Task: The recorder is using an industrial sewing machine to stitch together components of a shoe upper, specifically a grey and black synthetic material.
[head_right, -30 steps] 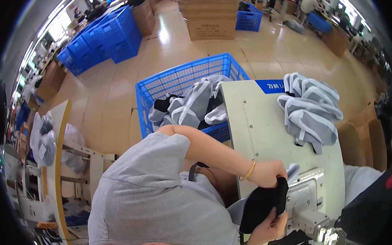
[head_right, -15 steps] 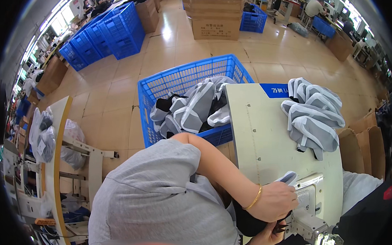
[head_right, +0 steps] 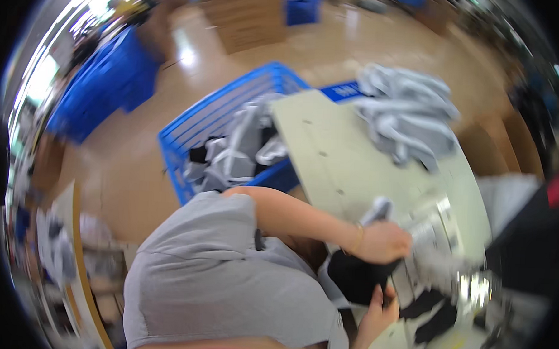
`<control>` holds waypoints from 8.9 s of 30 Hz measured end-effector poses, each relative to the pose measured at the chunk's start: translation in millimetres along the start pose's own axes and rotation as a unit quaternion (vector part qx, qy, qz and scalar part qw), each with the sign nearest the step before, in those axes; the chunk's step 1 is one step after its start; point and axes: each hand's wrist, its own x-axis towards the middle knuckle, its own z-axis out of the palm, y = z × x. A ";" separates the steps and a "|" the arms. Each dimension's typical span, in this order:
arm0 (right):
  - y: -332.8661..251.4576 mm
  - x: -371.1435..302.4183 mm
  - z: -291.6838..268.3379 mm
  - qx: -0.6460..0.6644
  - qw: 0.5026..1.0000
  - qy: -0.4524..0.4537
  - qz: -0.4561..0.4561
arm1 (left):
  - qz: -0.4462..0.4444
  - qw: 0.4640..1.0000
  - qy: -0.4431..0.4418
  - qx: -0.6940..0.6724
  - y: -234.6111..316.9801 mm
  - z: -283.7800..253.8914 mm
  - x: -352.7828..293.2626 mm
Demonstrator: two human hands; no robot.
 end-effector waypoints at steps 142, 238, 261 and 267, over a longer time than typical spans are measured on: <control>-56.9 66.7 -38.6 0.302 0.943 0.135 -0.031 | -0.277 0.863 -0.275 -0.320 76.5 -39.5 157.2; -59.3 65.8 -34.0 0.308 0.937 0.161 -0.032 | -0.083 0.967 0.019 -0.239 39.9 -59.7 74.4; -55.4 51.8 -22.2 0.116 0.982 -0.040 -0.142 | -0.014 0.977 -0.208 -0.048 54.4 -78.6 42.0; -13.6 29.1 -43.4 0.032 0.949 -0.120 -0.288 | -0.059 0.980 -0.190 -0.004 29.1 -79.9 38.8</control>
